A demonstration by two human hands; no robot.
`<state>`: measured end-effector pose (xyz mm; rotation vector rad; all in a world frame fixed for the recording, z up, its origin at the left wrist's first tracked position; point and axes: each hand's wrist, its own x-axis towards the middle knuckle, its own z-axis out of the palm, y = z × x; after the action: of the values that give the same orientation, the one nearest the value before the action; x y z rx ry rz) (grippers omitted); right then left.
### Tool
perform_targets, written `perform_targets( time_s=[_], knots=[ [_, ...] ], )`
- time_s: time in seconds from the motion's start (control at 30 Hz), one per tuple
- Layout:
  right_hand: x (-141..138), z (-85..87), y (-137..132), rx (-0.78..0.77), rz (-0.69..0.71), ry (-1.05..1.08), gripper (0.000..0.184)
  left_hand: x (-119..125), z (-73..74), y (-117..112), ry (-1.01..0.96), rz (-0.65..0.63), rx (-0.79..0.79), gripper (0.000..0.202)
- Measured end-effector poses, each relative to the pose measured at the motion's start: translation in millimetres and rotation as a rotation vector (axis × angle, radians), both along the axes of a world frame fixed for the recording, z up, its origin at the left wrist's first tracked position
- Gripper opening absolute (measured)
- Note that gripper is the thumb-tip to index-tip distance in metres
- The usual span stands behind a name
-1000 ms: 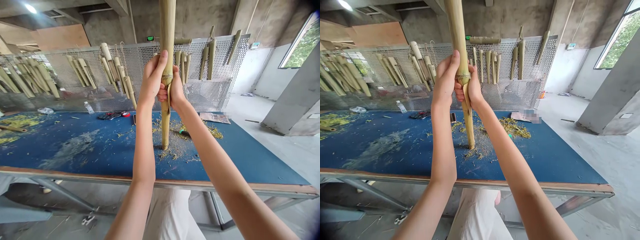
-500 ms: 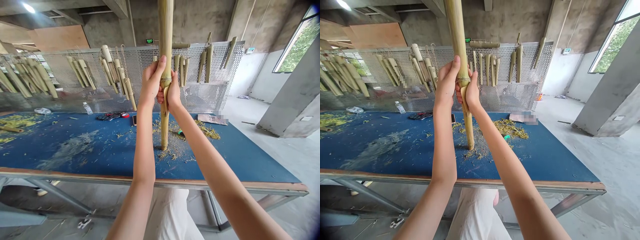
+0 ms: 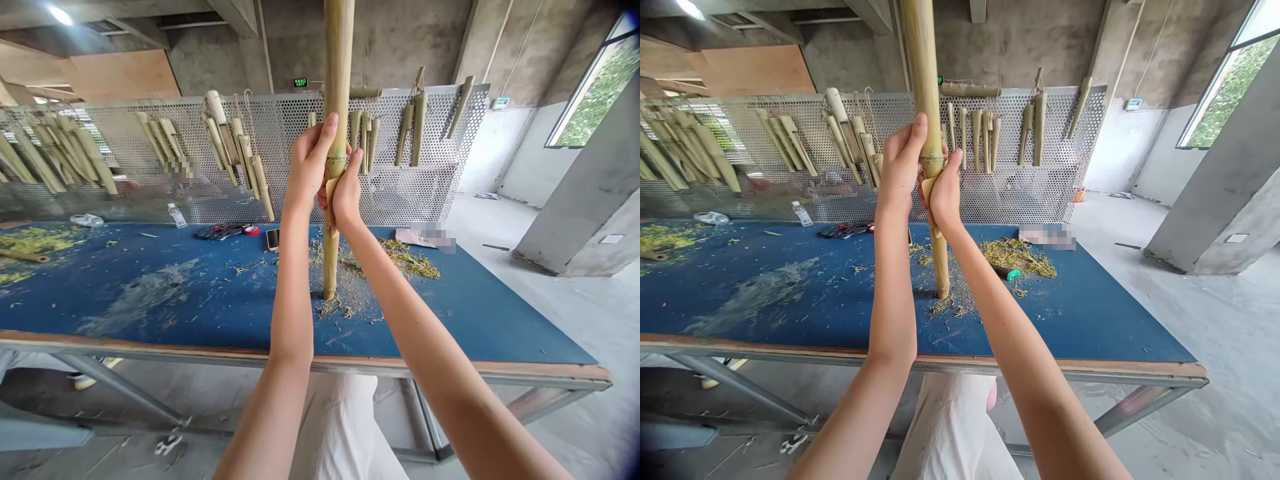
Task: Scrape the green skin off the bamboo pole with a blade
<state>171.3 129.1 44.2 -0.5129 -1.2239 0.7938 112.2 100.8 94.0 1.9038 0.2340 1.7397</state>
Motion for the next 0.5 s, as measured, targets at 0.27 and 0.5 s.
perform_targets(
  time_s=[0.27, 0.5],
  knots=[
    [-2.3, -10.8, -7.1, -0.072, -0.026, 0.009, 0.083, 1.6, 0.5, -3.9, -0.005, 0.016, 0.012, 0.052],
    [-3.9, -11.8, -14.2, -0.061, -0.091, 0.038, 0.081, 1.0, 3.6, -8.5, -0.019, -0.063, -0.026, 0.043]
  ],
)
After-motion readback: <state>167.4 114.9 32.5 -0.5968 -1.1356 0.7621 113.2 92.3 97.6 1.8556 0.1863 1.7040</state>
